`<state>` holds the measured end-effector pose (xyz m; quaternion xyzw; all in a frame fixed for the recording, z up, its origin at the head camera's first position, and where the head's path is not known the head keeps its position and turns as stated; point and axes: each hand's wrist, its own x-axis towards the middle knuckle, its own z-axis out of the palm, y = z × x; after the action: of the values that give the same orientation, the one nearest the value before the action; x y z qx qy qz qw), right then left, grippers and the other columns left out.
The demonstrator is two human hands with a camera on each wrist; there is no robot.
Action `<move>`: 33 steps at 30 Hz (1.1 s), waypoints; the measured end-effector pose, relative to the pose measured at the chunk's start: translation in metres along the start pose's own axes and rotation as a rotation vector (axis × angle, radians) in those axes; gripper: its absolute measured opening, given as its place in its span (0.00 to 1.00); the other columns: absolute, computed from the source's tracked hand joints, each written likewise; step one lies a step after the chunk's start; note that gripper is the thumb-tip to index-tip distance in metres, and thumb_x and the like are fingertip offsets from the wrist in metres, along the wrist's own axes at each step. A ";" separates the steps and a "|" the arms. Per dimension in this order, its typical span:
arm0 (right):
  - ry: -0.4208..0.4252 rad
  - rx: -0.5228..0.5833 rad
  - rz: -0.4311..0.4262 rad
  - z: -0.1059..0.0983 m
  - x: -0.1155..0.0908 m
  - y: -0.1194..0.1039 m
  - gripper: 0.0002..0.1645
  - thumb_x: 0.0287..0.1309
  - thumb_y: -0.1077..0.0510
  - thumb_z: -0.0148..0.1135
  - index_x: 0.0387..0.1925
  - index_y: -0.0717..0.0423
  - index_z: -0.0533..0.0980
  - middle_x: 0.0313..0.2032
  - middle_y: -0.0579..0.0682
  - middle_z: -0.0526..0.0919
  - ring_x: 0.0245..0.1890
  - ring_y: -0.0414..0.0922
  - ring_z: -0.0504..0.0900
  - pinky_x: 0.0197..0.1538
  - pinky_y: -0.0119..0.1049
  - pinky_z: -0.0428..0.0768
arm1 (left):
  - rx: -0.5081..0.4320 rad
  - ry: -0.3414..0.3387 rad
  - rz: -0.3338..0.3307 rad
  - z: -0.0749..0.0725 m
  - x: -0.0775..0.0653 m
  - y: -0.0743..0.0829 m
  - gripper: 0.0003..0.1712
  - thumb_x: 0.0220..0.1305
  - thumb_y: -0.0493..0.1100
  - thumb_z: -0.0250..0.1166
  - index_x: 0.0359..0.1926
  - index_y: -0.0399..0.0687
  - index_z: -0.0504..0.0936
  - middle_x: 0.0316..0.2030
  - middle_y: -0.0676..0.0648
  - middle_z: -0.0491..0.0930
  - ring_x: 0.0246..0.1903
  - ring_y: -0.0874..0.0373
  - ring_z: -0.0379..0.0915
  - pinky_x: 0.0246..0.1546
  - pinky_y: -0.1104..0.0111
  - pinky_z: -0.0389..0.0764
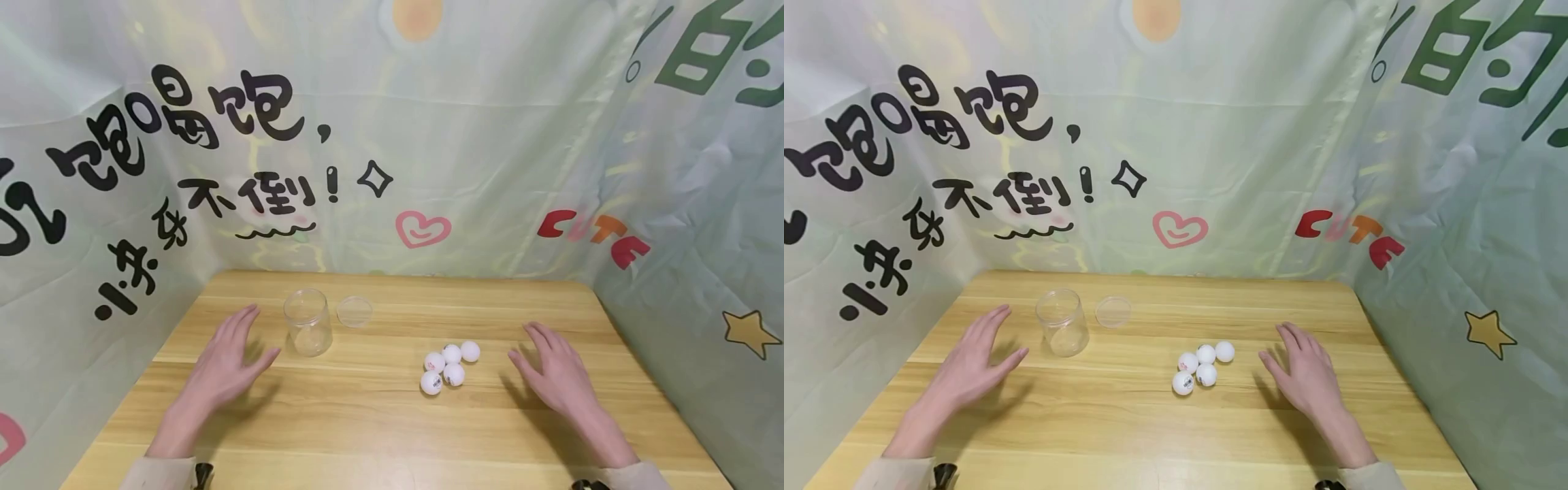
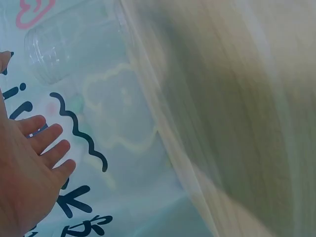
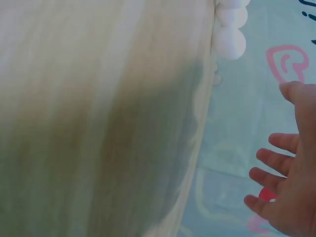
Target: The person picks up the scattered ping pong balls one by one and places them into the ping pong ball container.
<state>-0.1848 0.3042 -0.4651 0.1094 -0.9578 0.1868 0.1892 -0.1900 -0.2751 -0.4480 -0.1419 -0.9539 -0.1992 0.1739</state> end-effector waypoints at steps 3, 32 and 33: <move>0.028 0.036 -0.019 0.000 0.001 -0.006 0.37 0.71 0.43 0.63 0.67 0.66 0.71 0.65 0.68 0.73 0.64 0.69 0.69 0.63 0.70 0.65 | 0.019 0.017 0.017 0.001 0.004 0.000 0.53 0.69 0.65 0.65 0.78 0.35 0.57 0.76 0.31 0.58 0.73 0.31 0.53 0.70 0.34 0.55; -0.167 0.046 -0.153 0.027 0.000 -0.056 0.31 0.68 0.40 0.67 0.60 0.59 0.78 0.54 0.57 0.82 0.57 0.60 0.80 0.61 0.62 0.76 | 0.176 -0.075 0.108 0.006 0.044 -0.007 0.55 0.66 0.70 0.64 0.73 0.29 0.62 0.69 0.27 0.64 0.69 0.31 0.59 0.72 0.38 0.56; -0.173 0.041 -0.156 0.028 0.000 -0.057 0.31 0.68 0.41 0.67 0.60 0.58 0.78 0.54 0.57 0.82 0.57 0.59 0.80 0.61 0.62 0.76 | 0.180 -0.081 0.108 0.006 0.045 -0.007 0.56 0.66 0.70 0.63 0.73 0.28 0.62 0.69 0.27 0.64 0.69 0.31 0.59 0.72 0.39 0.57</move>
<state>-0.1779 0.2415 -0.4712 0.2033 -0.9551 0.1809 0.1174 -0.2350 -0.2693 -0.4381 -0.1850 -0.9652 -0.0972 0.1575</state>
